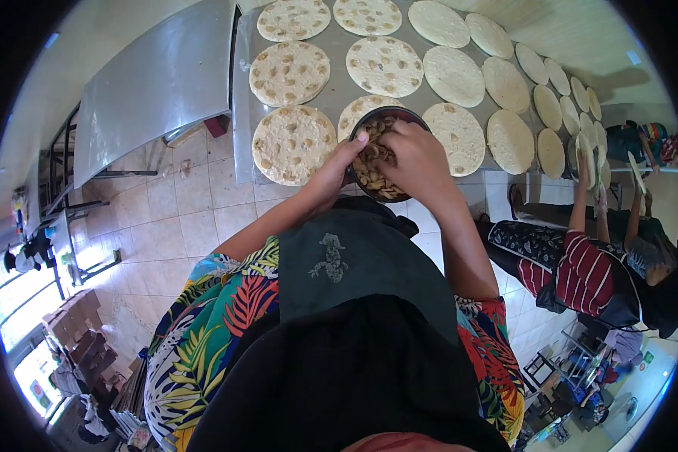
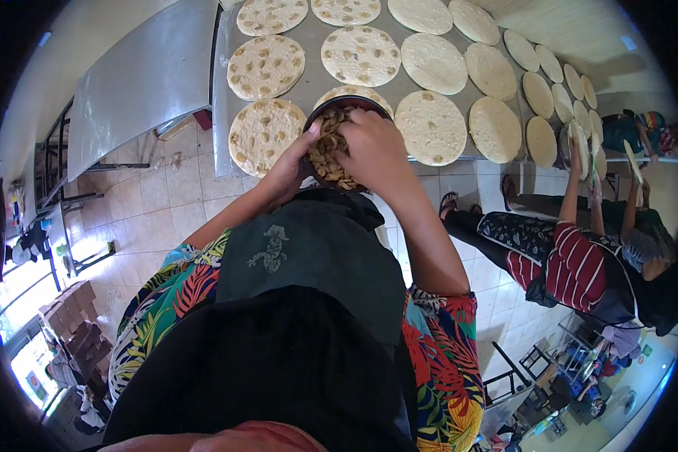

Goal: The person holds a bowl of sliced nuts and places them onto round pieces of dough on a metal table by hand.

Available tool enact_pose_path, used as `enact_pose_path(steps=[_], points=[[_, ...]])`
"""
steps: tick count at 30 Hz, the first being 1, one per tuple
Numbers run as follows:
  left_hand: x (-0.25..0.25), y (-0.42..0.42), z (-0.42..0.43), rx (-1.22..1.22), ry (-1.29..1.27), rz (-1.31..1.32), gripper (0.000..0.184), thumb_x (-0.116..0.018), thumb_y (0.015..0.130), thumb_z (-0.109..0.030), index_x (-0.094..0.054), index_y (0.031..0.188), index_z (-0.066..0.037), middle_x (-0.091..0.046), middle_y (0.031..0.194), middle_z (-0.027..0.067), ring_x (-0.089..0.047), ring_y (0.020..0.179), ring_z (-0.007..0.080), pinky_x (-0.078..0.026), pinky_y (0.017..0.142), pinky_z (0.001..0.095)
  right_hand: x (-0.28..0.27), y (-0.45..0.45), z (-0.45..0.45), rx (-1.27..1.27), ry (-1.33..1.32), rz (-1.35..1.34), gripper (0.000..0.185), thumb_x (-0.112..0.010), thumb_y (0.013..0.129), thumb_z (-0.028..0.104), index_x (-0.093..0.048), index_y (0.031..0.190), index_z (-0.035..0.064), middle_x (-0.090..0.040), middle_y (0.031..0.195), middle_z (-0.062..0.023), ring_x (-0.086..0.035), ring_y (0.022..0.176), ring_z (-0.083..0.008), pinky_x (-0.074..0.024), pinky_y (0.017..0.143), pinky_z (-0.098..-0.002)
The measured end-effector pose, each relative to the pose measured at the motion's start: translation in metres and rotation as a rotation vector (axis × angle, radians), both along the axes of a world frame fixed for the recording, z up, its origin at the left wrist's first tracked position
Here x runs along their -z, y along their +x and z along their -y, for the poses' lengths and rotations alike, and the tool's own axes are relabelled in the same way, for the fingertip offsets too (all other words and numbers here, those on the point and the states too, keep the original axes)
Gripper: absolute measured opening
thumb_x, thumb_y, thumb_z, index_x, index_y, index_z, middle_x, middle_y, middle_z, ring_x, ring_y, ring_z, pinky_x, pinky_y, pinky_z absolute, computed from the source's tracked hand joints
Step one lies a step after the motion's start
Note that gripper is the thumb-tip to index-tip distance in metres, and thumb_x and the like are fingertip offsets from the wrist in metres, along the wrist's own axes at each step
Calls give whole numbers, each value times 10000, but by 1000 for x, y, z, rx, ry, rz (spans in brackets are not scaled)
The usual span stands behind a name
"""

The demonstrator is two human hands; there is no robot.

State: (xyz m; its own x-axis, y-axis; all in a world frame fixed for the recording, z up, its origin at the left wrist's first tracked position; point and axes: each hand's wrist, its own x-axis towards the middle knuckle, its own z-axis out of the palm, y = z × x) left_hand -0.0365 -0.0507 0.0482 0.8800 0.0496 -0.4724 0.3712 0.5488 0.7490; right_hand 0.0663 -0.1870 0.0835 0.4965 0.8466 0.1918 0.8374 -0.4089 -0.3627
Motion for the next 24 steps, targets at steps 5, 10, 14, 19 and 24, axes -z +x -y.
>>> enact_pose_path(steps=[5, 10, 14, 19, 24], points=[[3, 0, 1, 28, -35, 3, 635, -451, 904, -568, -433, 1273, -51, -506, 1243, 81, -481, 1142, 177, -356, 992, 371, 13, -4, -6, 16, -12, 69, 97, -656, 704, 97, -625, 762, 25, -561, 813, -118, -580, 825, -287, -473, 722, -398], [2, 1, -1, 55, -64, 8, 668, -417, 927, -543, -329, 1394, -74, -429, 1367, 92, -419, 1241, 211, -314, 1036, 401, 3, 13, 4, 90, 85, -162, 96, -611, 752, 74, -624, 804, -6, -568, 832, -143, -583, 815, -306, -465, 730, -410], [-3, 2, 0, 42, -46, 15, 669, -416, 927, -545, -325, 1397, -77, -423, 1374, 92, -419, 1244, 213, -320, 1033, 404, -14, 24, 16, 102, 191, -392, 104, -558, 801, 50, -630, 859, 2, -592, 869, -145, -593, 829, -313, -467, 746, -385], [-1, 5, 2, 35, -35, 19, 666, -405, 930, -548, -324, 1400, -83, -418, 1382, 91, -418, 1250, 203, -326, 1031, 406, -10, 31, 23, 183, 303, -650, 112, -541, 816, 36, -634, 877, 22, -589, 879, -136, -595, 833, -305, -469, 756, -363], [5, 15, 14, -5, -4, 18, 680, -445, 899, -579, -400, 1332, -56, -484, 1296, 87, -447, 1191, 189, -326, 1009, 396, -10, 24, 18, 97, 120, -341, 97, -606, 765, 61, -610, 845, 6, -560, 893, -136, -584, 852, -322, -463, 761, -397]])
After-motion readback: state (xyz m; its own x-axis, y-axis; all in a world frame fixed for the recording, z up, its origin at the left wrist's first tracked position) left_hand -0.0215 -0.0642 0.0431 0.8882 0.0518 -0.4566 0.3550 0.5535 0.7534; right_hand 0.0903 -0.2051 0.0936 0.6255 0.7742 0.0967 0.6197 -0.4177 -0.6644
